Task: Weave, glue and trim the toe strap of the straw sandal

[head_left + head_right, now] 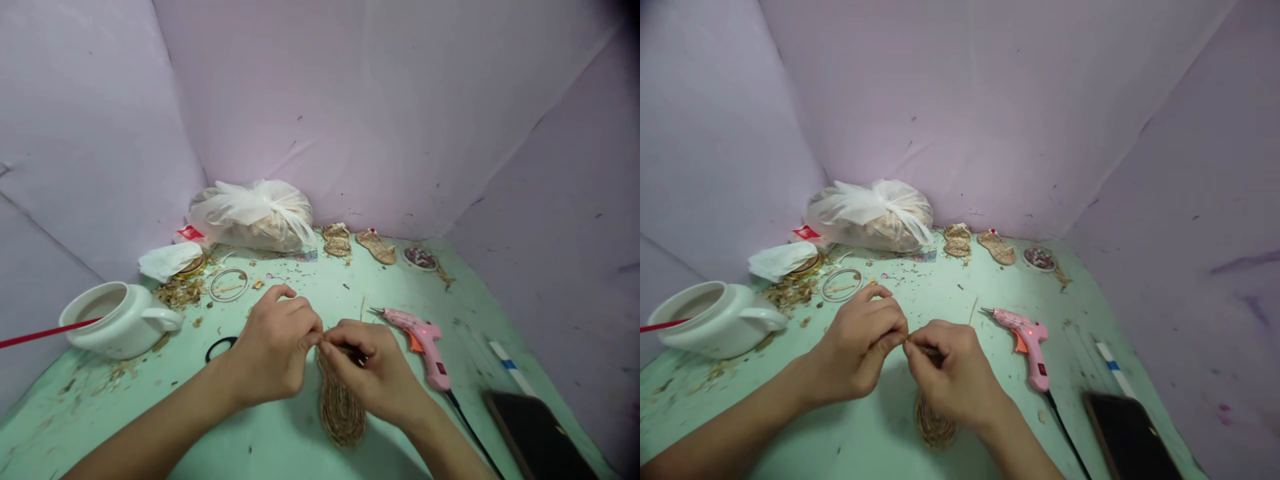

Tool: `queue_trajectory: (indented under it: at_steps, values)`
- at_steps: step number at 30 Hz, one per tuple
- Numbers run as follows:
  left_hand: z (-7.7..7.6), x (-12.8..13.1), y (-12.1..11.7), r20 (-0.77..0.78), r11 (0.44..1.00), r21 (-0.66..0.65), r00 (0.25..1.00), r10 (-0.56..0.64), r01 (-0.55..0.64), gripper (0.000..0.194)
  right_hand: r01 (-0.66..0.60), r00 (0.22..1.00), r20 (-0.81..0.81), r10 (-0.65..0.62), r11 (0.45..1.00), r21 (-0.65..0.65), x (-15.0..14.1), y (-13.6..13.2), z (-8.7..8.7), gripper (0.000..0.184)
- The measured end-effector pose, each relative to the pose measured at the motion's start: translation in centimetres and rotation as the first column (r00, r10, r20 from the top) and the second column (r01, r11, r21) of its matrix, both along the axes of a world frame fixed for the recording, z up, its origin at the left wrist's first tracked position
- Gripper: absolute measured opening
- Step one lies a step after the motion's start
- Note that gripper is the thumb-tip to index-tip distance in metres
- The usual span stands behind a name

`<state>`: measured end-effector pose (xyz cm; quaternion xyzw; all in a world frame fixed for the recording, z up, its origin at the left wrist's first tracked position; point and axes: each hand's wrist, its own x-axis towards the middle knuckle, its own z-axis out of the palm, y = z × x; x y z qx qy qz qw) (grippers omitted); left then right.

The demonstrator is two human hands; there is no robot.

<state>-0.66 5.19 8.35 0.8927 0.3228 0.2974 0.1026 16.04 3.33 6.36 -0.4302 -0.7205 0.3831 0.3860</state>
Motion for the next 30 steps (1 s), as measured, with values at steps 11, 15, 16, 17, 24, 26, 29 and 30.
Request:
queue_trajectory:
  at_steps: [11, 15, 16, 17, 24, 26, 29, 30]
  values:
    - [-0.4, 1.4, -0.3, -0.132, 0.687, -0.591, 0.891, 0.434, -0.422, 0.020, -0.011, 0.841, 0.405, -0.358, 0.737, 0.675, -1.0, 0.0, -2.4, 0.023]
    - [-0.2, 0.7, 0.4, -0.028, 0.687, -0.668, 0.932, 0.361, -0.286, 0.024, 0.066, 0.934, 0.292, -0.204, 0.904, 0.422, -0.8, 0.3, -2.0, 0.023]
    - [-0.1, 0.4, 0.5, 0.025, 0.722, -0.647, 0.940, 0.340, -0.244, 0.022, 0.095, 0.968, 0.202, -0.150, 0.962, 0.257, -0.7, 0.5, -1.7, 0.023]
    - [0.1, 0.1, 0.6, 0.083, 0.779, -0.593, 0.947, 0.310, -0.203, 0.018, 0.101, 0.990, 0.089, -0.106, 0.993, 0.058, -0.5, 0.6, -1.5, 0.023]
    - [0.8, -0.4, 0.6, 0.138, 0.959, -0.237, 0.983, -0.124, 0.154, 0.018, -0.444, 0.826, -0.562, 0.035, 0.656, -0.610, 0.4, 0.8, -0.6, 0.031]
    - [0.6, -0.2, 0.5, 0.091, 0.971, -0.180, 0.985, -0.144, 0.159, 0.021, -0.466, 0.823, -0.566, 0.056, 0.636, -0.615, 0.3, 0.7, -0.5, 0.031]
    - [0.0, 0.2, 0.2, 0.022, 0.993, -0.112, 0.999, -0.023, 0.025, 0.018, -0.229, 0.939, -0.338, 0.058, 0.841, -0.491, -0.2, 0.4, -0.3, 0.029]
    - [-0.2, 0.3, 0.1, 0.002, 0.993, -0.113, 0.999, 0.034, -0.034, 0.016, -0.122, 0.976, -0.213, 0.043, 0.921, -0.371, -0.4, 0.2, -0.2, 0.027]
